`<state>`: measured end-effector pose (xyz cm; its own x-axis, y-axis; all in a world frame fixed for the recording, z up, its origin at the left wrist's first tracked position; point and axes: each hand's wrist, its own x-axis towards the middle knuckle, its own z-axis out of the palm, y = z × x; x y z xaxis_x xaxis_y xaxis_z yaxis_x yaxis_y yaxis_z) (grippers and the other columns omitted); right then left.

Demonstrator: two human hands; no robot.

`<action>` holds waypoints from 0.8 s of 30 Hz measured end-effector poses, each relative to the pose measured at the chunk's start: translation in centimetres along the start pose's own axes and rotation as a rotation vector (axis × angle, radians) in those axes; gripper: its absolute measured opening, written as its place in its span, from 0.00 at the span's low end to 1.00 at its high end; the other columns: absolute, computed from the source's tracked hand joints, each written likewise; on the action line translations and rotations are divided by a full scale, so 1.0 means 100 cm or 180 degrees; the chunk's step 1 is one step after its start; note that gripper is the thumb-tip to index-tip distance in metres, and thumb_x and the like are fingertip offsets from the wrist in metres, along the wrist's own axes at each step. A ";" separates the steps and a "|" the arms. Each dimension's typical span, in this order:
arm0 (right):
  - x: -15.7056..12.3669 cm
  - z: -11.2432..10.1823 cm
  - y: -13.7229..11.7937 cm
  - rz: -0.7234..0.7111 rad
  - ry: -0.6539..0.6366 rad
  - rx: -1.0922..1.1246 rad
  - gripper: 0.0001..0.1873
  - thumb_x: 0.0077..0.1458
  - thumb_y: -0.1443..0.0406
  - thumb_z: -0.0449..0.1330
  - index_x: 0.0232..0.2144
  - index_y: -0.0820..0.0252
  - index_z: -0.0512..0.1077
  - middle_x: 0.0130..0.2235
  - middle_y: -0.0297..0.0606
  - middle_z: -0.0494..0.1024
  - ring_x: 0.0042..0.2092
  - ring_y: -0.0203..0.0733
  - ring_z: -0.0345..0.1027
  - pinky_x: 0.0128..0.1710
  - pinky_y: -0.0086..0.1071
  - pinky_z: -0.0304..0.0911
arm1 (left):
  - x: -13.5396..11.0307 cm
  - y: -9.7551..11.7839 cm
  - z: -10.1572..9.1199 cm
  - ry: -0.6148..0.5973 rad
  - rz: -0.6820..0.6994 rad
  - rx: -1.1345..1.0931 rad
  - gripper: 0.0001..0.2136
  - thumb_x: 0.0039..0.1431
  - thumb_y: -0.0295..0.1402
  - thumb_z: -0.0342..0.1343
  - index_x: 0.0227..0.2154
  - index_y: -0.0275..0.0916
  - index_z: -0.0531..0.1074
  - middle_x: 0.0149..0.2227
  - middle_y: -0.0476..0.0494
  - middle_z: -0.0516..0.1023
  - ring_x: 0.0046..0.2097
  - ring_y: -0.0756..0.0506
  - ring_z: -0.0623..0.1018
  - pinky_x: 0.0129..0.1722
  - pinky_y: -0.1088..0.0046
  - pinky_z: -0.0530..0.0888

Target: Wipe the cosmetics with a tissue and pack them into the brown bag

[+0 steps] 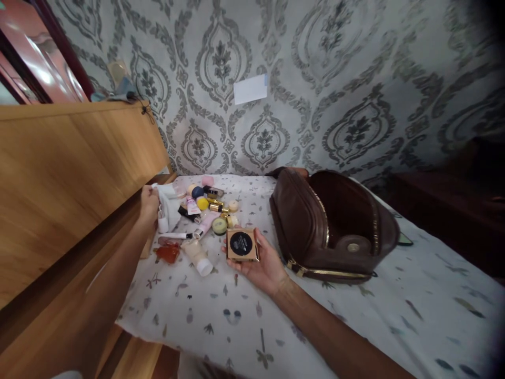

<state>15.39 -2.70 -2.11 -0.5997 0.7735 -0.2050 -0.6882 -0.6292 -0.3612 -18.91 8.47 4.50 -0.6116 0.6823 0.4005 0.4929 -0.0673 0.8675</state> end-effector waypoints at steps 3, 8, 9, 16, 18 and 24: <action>0.000 0.000 0.000 -0.0011 0.0025 0.0019 0.25 0.67 0.49 0.47 0.57 0.55 0.66 0.42 0.46 0.82 0.42 0.51 0.78 0.38 0.44 0.72 | 0.001 0.008 0.003 0.0388 -0.0323 -0.0732 0.13 0.67 0.40 0.54 0.46 0.36 0.70 0.37 0.46 0.74 0.31 0.50 0.74 0.29 0.72 0.75; 0.000 0.001 -0.001 -0.0007 0.0009 -0.0031 0.27 0.68 0.48 0.45 0.59 0.55 0.64 0.42 0.48 0.82 0.40 0.50 0.79 0.37 0.44 0.72 | -0.013 0.032 0.005 0.0477 -0.0499 -0.1623 0.09 0.66 0.37 0.54 0.36 0.36 0.68 0.28 0.53 0.68 0.24 0.53 0.68 0.23 0.77 0.69; -0.001 0.002 -0.001 -0.0009 -0.0011 -0.0058 0.28 0.68 0.48 0.44 0.60 0.55 0.64 0.42 0.48 0.82 0.40 0.50 0.79 0.37 0.43 0.72 | -0.019 0.038 0.005 0.0437 -0.0489 -0.1738 0.08 0.66 0.36 0.53 0.34 0.37 0.67 0.25 0.55 0.65 0.22 0.54 0.66 0.21 0.78 0.66; -0.001 0.000 -0.001 -0.0018 -0.0045 -0.0078 0.27 0.68 0.48 0.45 0.58 0.56 0.65 0.43 0.48 0.82 0.41 0.50 0.78 0.38 0.43 0.71 | -0.073 0.071 0.001 -0.0091 -0.0104 -0.2049 0.05 0.55 0.33 0.55 0.29 0.43 0.63 0.18 0.58 0.62 0.16 0.53 0.61 0.15 0.81 0.57; -0.001 -0.001 -0.001 -0.0033 -0.0084 -0.0074 0.27 0.67 0.48 0.46 0.58 0.56 0.65 0.44 0.48 0.82 0.41 0.50 0.78 0.39 0.43 0.71 | -0.083 0.072 -0.003 -0.0253 -0.0062 -0.2073 0.07 0.52 0.35 0.57 0.28 0.43 0.63 0.17 0.58 0.62 0.15 0.54 0.61 0.14 0.81 0.56; -0.001 0.001 -0.002 0.0000 -0.0061 -0.0101 0.27 0.67 0.48 0.46 0.58 0.55 0.65 0.44 0.47 0.81 0.41 0.49 0.78 0.39 0.43 0.71 | -0.094 0.068 -0.020 -0.0320 -0.0185 -0.2282 0.09 0.44 0.30 0.57 0.24 0.43 0.59 0.18 0.58 0.60 0.15 0.55 0.58 0.13 0.81 0.54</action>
<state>15.56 -2.69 -1.95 -0.6075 0.7719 -0.1877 -0.6752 -0.6262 -0.3899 -11.05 0.17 7.18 -0.5476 0.7606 0.3487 -0.0866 -0.4660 0.8805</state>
